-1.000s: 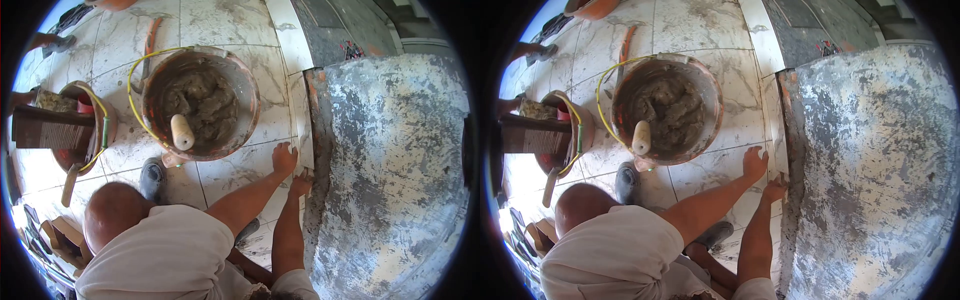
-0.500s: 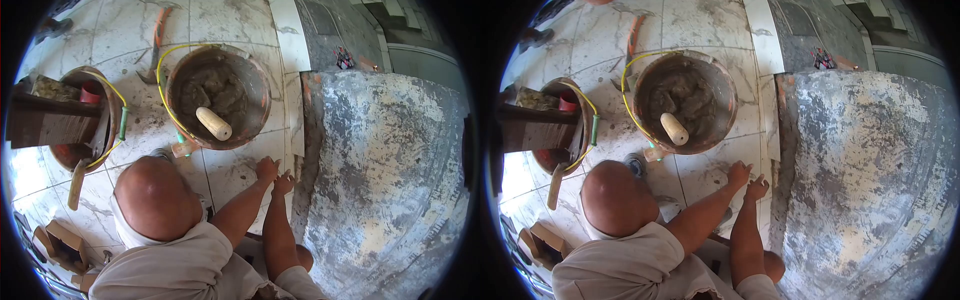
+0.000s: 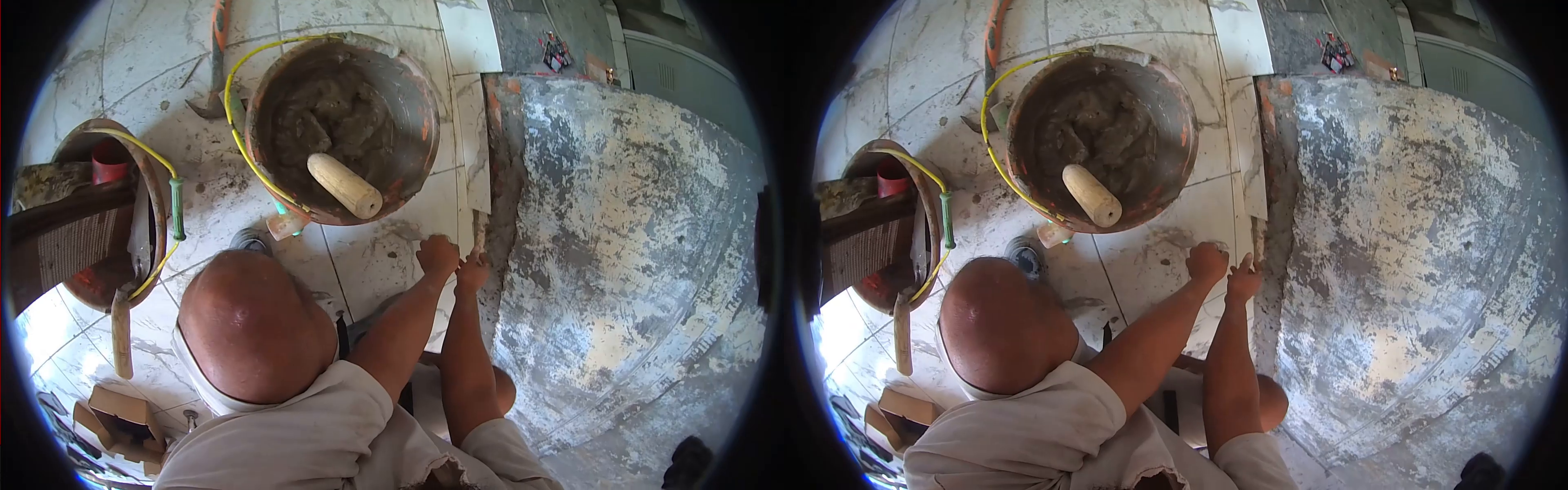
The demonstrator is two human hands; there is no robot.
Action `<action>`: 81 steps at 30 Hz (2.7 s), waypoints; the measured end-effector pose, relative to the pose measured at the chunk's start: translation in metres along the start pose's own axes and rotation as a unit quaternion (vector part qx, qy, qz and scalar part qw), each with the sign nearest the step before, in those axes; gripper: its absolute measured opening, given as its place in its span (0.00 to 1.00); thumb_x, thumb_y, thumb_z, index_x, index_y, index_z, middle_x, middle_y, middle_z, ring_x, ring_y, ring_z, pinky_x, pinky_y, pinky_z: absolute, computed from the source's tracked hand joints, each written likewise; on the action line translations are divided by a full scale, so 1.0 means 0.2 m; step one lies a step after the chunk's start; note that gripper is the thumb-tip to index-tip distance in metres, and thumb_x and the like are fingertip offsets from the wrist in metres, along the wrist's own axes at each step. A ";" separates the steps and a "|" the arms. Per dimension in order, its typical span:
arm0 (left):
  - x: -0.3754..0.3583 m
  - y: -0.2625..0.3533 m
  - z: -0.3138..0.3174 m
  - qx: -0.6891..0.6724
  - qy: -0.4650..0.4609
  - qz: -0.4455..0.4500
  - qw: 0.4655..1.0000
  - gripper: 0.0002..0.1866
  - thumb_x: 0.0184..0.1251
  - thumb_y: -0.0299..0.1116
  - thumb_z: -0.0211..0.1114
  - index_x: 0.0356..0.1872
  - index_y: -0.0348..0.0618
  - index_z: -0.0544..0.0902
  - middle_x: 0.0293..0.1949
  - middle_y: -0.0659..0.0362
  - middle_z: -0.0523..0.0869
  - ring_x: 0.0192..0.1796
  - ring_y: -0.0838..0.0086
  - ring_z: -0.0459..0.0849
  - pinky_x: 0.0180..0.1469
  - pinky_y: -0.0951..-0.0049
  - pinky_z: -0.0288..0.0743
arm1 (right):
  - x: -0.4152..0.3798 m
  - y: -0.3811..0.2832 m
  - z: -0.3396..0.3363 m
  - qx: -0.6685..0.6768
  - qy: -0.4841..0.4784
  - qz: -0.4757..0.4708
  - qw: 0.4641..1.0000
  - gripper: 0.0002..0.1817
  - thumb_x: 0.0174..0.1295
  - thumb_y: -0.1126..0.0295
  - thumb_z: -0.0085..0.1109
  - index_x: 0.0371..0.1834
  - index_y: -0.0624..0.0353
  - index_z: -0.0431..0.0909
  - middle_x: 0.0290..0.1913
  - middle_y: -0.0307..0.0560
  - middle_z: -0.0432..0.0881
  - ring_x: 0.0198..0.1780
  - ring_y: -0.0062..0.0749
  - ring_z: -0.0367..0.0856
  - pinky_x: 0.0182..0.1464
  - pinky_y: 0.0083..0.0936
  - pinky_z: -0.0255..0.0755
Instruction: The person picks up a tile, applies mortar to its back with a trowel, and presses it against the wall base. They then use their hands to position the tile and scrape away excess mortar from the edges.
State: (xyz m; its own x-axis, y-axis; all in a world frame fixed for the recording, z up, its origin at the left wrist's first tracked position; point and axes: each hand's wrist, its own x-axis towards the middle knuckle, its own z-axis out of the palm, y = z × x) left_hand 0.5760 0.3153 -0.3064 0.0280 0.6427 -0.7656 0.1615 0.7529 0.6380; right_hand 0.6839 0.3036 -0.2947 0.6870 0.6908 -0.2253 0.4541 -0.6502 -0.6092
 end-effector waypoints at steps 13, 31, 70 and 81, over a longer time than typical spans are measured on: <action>0.08 -0.12 0.10 0.005 -0.022 0.015 1.000 0.25 0.56 0.36 0.59 0.56 0.38 0.73 0.50 0.46 0.79 0.53 0.54 0.78 0.53 0.54 0.72 | 0.08 0.12 0.00 0.014 -0.090 0.050 0.995 0.33 0.66 0.63 0.51 0.71 0.54 0.49 0.41 0.53 0.78 0.31 0.31 0.80 0.24 0.25 0.72; 0.24 -0.08 0.05 0.030 -0.037 0.218 0.975 0.22 0.62 0.31 0.60 0.57 0.35 0.73 0.32 0.56 0.82 0.32 0.78 0.77 0.34 0.74 0.72 | 0.42 0.16 0.30 0.020 -0.071 0.073 0.995 0.35 0.61 0.62 0.52 0.71 0.55 0.51 0.55 0.66 0.74 0.56 0.57 0.74 0.57 0.44 0.68; -1.31 -0.43 -2.62 0.108 0.853 0.010 0.510 0.31 0.35 0.38 0.76 0.45 0.43 0.73 0.56 0.47 0.59 0.59 0.52 0.59 0.59 0.51 0.62 | 0.20 -0.45 0.42 -0.106 0.020 -0.280 0.954 0.31 0.65 0.46 0.49 0.59 0.62 0.69 0.41 0.55 0.80 0.36 0.43 0.83 0.39 0.34 0.77; -1.46 -0.10 -2.61 0.238 0.810 0.136 0.518 0.29 0.33 0.35 0.73 0.40 0.37 0.72 0.52 0.49 0.62 0.56 0.55 0.60 0.56 0.53 0.62 | 0.27 -0.50 0.34 -0.061 0.008 -0.297 0.953 0.30 0.66 0.49 0.50 0.59 0.65 0.68 0.39 0.55 0.80 0.35 0.40 0.82 0.37 0.32 0.76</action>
State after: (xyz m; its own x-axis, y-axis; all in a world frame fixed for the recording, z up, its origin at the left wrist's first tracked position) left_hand 0.0501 0.1868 -0.0531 -0.6896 0.2811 0.6674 0.6044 0.7310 0.3166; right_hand 0.6370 0.4263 -0.2973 0.2962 0.9441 0.1447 0.8281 -0.1784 -0.5314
